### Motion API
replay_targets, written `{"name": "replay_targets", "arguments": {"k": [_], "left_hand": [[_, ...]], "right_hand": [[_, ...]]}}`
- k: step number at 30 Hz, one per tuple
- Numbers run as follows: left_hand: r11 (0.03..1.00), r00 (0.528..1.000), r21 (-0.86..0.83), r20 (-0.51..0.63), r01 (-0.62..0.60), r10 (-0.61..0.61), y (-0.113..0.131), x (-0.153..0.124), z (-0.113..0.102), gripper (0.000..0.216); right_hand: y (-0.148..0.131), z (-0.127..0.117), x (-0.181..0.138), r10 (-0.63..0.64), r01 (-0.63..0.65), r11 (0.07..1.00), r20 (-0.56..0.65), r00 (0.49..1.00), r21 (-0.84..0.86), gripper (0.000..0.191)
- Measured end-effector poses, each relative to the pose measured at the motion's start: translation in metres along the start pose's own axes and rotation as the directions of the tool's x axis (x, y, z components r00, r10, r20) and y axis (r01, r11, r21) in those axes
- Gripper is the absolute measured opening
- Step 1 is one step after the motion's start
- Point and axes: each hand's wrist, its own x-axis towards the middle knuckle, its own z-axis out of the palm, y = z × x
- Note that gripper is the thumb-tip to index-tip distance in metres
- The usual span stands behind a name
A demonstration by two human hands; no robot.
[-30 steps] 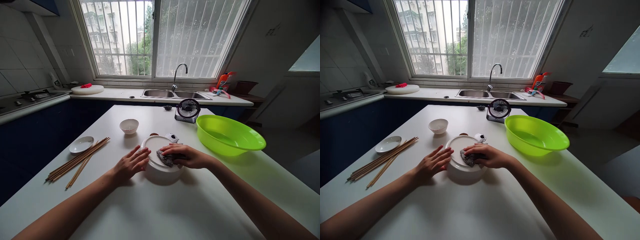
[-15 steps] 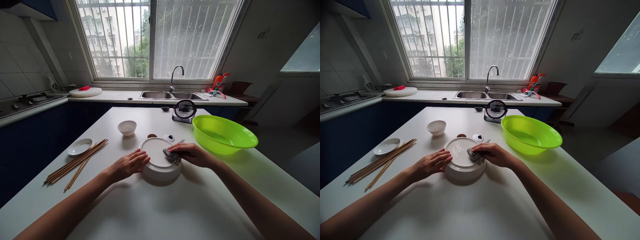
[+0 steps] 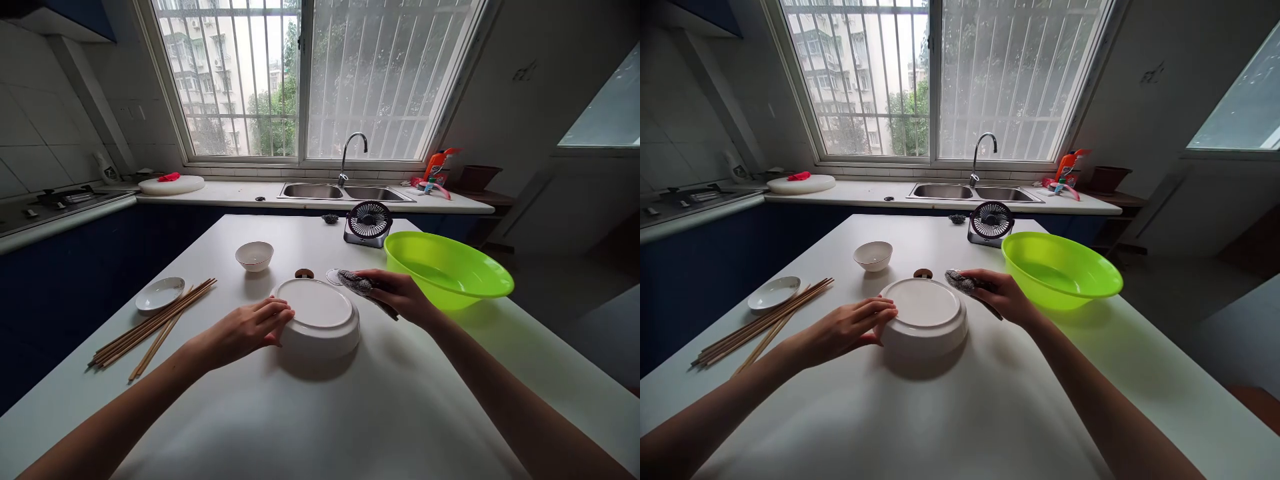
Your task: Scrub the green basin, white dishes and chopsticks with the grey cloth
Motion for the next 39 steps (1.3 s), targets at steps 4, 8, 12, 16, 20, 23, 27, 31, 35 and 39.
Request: {"name": "replay_targets", "arguments": {"k": [4,8,12,16,20,23,27,31,35,39], "left_hand": [[0.998,0.998,-0.024,0.013,0.054,-0.053,0.000,0.000,-0.009,0.042],[0.993,0.994,-0.039,0.014,0.112,-0.112,-0.001,-0.001,-0.017,0.041],[0.985,0.986,-0.055,0.019,0.166,-0.165,-0.005,-0.006,-0.022,0.043],[0.973,0.976,-0.076,0.010,0.216,-0.216,-0.011,-0.011,-0.025,0.046],[0.973,0.973,-0.064,-0.055,0.220,-0.223,-0.018,-0.015,-0.026,0.047],[0.967,0.965,-0.076,-0.084,0.242,-0.248,-0.023,-0.017,-0.027,0.047],[0.947,0.946,-0.090,-0.080,0.308,-0.315,-0.026,-0.018,-0.030,0.042],[0.940,0.939,-0.104,-0.077,0.326,-0.334,-0.026,-0.017,-0.033,0.042],[0.919,0.920,-0.131,-0.079,0.373,-0.385,-0.028,-0.018,-0.033,0.044],[0.880,0.895,-0.240,-0.079,0.411,-0.439,-0.032,-0.021,-0.030,0.042]], "right_hand": [[0.006,0.001,0.001,0.050,-0.052,0.998,-0.040,0.998,-0.026,0.053],[0.012,0.000,0.002,0.087,-0.096,0.989,-0.082,0.993,-0.114,0.057],[0.012,-0.003,0.002,0.101,-0.108,0.941,-0.037,0.994,-0.319,0.035],[0.006,0.004,-0.004,0.091,-0.029,0.833,0.085,0.992,-0.553,0.017],[-0.002,0.023,-0.009,0.086,0.069,0.726,0.191,0.978,-0.684,0.009],[-0.008,0.038,-0.013,0.088,0.129,0.723,0.276,0.957,-0.679,0.011],[-0.013,0.062,-0.022,0.080,0.166,0.774,0.354,0.932,-0.611,0.023],[-0.017,0.088,-0.032,0.027,0.230,0.777,0.396,0.918,-0.586,0.021],[-0.022,0.095,-0.035,-0.027,0.265,0.827,0.435,0.900,-0.496,0.018],[-0.019,0.077,-0.027,-0.046,0.183,0.869,0.294,0.955,-0.460,0.027]]}}
